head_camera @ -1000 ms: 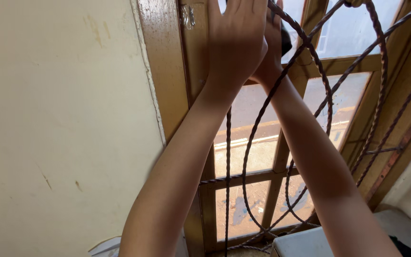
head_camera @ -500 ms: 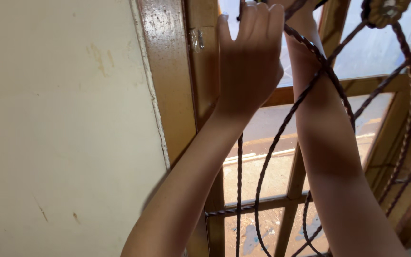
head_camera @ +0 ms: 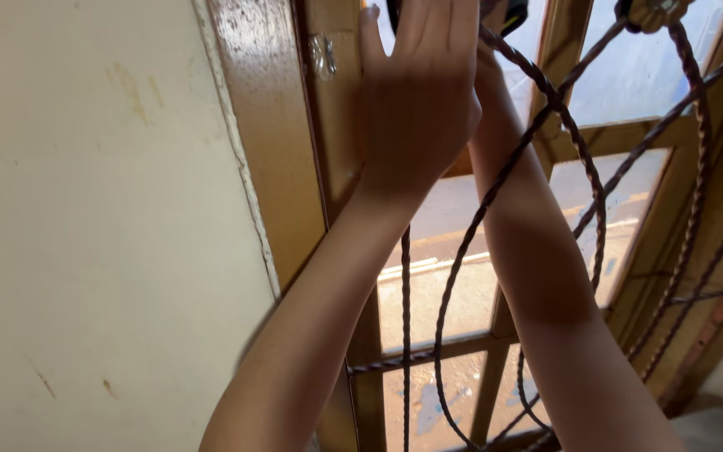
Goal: The person wipes a window with a dark cloth, moving the cloth across the glass and along the wooden frame. The person reaches around the metal security bars to clean different sections of the window.
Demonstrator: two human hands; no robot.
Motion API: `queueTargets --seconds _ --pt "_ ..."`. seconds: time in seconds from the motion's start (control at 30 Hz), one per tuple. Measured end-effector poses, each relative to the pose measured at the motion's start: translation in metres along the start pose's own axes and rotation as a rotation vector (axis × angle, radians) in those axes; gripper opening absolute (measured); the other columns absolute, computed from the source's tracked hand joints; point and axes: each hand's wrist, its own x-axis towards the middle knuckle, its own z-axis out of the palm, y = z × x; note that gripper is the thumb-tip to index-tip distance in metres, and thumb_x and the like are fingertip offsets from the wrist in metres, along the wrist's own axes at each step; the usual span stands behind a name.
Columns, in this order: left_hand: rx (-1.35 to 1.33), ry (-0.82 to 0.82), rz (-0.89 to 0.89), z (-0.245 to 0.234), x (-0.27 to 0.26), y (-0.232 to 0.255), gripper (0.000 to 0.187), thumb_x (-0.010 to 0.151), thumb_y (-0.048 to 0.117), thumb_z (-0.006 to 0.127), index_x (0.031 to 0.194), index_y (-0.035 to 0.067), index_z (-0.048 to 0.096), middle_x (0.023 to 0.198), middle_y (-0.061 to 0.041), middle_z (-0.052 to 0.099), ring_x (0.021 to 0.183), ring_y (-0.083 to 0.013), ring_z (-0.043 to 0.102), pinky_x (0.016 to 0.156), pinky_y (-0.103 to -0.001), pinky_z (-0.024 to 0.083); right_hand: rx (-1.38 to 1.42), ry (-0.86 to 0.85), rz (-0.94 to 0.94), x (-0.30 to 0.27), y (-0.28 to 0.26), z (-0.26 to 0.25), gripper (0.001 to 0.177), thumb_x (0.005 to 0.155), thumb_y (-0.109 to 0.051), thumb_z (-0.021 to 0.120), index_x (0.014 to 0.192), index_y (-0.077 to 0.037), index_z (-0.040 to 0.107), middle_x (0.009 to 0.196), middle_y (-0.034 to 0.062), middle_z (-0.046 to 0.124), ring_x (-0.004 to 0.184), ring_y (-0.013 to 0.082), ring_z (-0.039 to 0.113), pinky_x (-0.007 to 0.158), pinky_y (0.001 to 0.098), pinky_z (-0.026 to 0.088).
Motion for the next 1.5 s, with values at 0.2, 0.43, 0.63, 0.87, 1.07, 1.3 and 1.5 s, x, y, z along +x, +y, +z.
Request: queueTargets --seconds 0.2,0.43,0.63,0.87,1.07,1.3,1.5 --pt "-0.045 0.126 0.024 0.0 0.004 0.003 0.034 0.086 -0.003 0.063 0.119 0.001 0.062 0.103 -0.012 0.062 0.105 -0.0313 0.06 0.104 -0.055 0.044 0.089 -0.031 -0.076 -0.023 -0.049 -0.007 0.049 0.107 -0.037 0.058 0.143 -0.004 0.057 0.145 0.0206 0.057 0.147 0.043 0.038 0.124 0.064 0.014" --pt "-0.095 0.161 0.041 0.017 -0.017 -0.003 0.04 0.083 -0.007 0.061 0.122 0.003 0.061 0.105 -0.01 0.062 0.105 -0.0305 0.06 0.101 -0.051 0.043 0.125 -0.089 -0.122 -0.065 -0.084 -0.036 0.051 0.107 -0.038 0.058 0.145 -0.004 0.055 0.146 0.0205 0.055 0.148 0.0428 0.037 0.124 0.0644 0.013" --pt "-0.132 0.163 0.073 0.02 -0.02 -0.011 0.043 0.082 -0.005 0.062 0.124 0.002 0.06 0.106 -0.01 0.062 0.104 -0.0301 0.06 0.097 -0.049 0.044 0.098 -0.062 -0.159 -0.071 -0.104 -0.058 0.053 0.107 -0.039 0.058 0.147 -0.004 0.054 0.148 0.0205 0.054 0.149 0.0427 0.035 0.124 0.0648 0.012" --pt "-0.186 0.077 0.062 -0.002 -0.006 -0.007 0.048 0.08 -0.009 0.061 0.127 0.003 0.06 0.108 -0.008 0.063 0.109 -0.028 0.06 0.1 -0.05 0.043 -0.108 -0.067 -0.009 -0.085 -0.11 -0.079 0.055 0.107 -0.04 0.058 0.149 -0.004 0.052 0.149 0.0205 0.053 0.15 0.0425 0.033 0.124 0.0652 0.011" --pt "-0.052 0.048 0.055 -0.011 0.003 -0.002 0.052 0.079 -0.008 0.061 0.13 0.001 0.055 0.115 -0.011 0.061 0.117 -0.0288 0.057 0.109 -0.057 0.04 -0.024 0.066 0.279 -0.093 -0.095 -0.082 0.061 0.118 -0.037 0.044 0.167 -0.006 0.026 0.17 0.0319 0.019 0.16 0.0487 0.015 0.132 0.0597 0.016" --pt "0.011 -0.007 0.029 -0.009 0.005 0.001 0.045 0.076 -0.008 0.063 0.12 0.001 0.055 0.109 -0.014 0.058 0.116 -0.0328 0.057 0.107 -0.058 0.042 -0.142 -0.019 0.215 -0.065 -0.07 -0.072 0.066 0.11 -0.038 0.055 0.158 0.001 0.03 0.155 0.0306 0.042 0.15 0.0484 0.032 0.124 0.0639 0.018" --pt "-0.081 0.087 0.04 -0.01 0.005 -0.001 0.045 0.077 -0.008 0.063 0.121 0.0 0.055 0.112 -0.015 0.059 0.114 -0.0317 0.057 0.106 -0.056 0.041 -0.237 0.383 -0.149 -0.023 -0.039 -0.048 0.036 0.108 -0.03 0.065 0.137 -0.01 0.065 0.135 0.0137 0.07 0.137 0.0335 0.055 0.121 0.0603 0.026"
